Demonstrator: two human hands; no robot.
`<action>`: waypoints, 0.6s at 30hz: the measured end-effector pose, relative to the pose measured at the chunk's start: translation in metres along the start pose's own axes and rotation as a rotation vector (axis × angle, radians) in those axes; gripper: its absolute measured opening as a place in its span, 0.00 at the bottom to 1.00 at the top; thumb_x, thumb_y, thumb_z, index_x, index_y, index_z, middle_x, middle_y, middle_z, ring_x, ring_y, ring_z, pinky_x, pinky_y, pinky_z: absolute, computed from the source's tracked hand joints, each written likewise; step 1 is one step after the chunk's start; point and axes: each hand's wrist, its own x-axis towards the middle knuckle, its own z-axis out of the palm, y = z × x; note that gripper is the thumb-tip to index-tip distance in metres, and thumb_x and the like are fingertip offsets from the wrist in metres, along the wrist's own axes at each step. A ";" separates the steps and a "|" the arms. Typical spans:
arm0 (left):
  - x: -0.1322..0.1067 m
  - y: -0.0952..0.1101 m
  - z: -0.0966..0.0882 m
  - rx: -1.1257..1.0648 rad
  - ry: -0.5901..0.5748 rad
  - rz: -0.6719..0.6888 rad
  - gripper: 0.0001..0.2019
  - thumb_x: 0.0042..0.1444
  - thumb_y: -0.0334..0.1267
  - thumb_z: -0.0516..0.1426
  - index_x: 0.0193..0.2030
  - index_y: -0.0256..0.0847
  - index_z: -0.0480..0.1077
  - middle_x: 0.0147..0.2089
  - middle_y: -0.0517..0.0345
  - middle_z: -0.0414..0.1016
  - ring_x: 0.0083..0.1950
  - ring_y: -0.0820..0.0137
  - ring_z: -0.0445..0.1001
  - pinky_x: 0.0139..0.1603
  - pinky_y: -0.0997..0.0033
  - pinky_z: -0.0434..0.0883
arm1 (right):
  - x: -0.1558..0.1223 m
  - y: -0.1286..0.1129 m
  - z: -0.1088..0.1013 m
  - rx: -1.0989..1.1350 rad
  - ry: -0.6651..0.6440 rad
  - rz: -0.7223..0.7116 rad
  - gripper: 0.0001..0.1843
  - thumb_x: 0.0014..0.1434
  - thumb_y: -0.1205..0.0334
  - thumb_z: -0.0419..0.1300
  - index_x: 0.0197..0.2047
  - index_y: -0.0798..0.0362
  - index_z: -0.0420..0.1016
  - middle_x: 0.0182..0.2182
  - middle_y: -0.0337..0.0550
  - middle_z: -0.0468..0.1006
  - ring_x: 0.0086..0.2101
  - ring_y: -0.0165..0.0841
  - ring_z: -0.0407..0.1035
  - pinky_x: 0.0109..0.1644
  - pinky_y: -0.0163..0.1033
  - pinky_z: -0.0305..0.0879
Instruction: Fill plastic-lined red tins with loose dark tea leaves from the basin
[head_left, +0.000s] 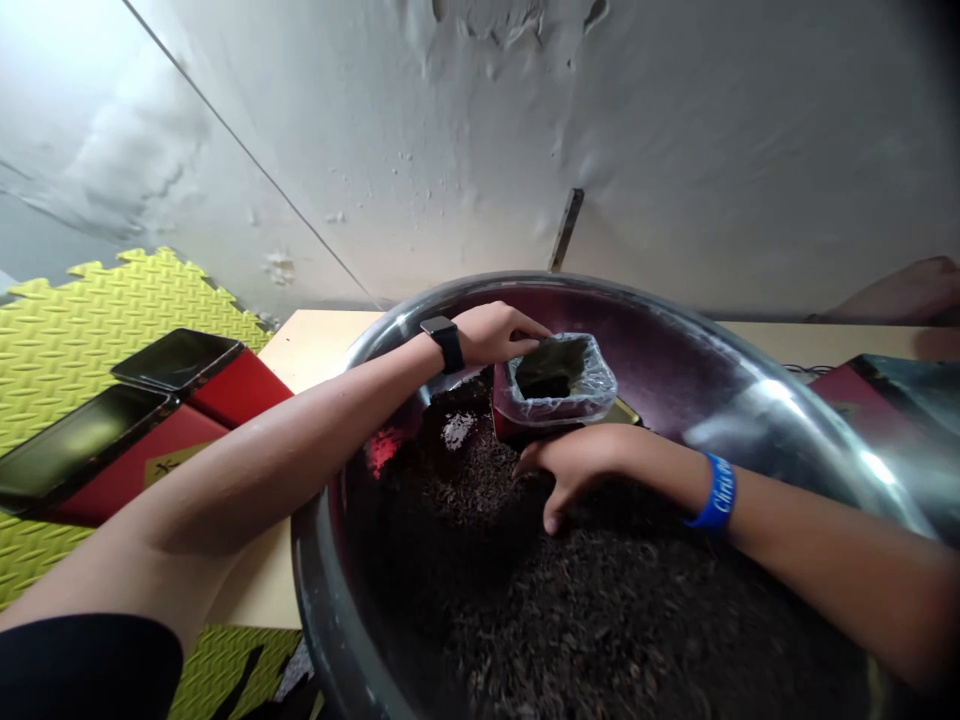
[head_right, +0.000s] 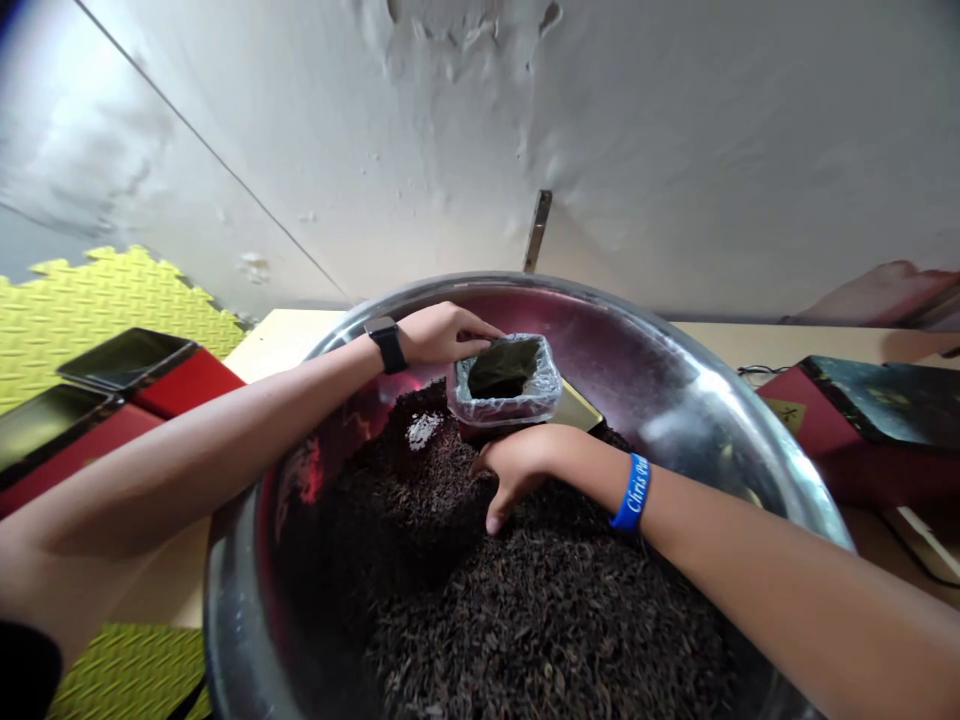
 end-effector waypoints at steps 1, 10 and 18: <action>0.000 -0.001 0.000 0.002 0.005 0.007 0.16 0.56 0.37 0.49 0.51 0.44 0.67 0.45 0.60 0.73 0.42 0.72 0.69 0.45 0.74 0.62 | 0.004 0.006 0.003 -0.014 0.024 0.035 0.48 0.34 0.38 0.62 0.57 0.53 0.62 0.55 0.53 0.62 0.53 0.51 0.56 0.54 0.51 0.54; 0.000 -0.006 0.000 -0.010 -0.002 -0.012 0.17 0.56 0.39 0.49 0.52 0.42 0.66 0.47 0.56 0.73 0.43 0.72 0.69 0.46 0.74 0.62 | 0.017 -0.004 0.005 0.068 -0.133 -0.016 0.54 0.29 0.35 0.62 0.57 0.57 0.61 0.54 0.56 0.63 0.51 0.51 0.59 0.52 0.50 0.56; 0.001 -0.012 0.004 0.006 0.022 0.033 0.17 0.57 0.40 0.48 0.52 0.45 0.66 0.46 0.58 0.73 0.43 0.72 0.70 0.45 0.74 0.63 | 0.020 -0.029 0.019 0.282 -0.288 -0.269 0.45 0.28 0.51 0.69 0.52 0.52 0.66 0.48 0.43 0.71 0.48 0.39 0.63 0.51 0.37 0.58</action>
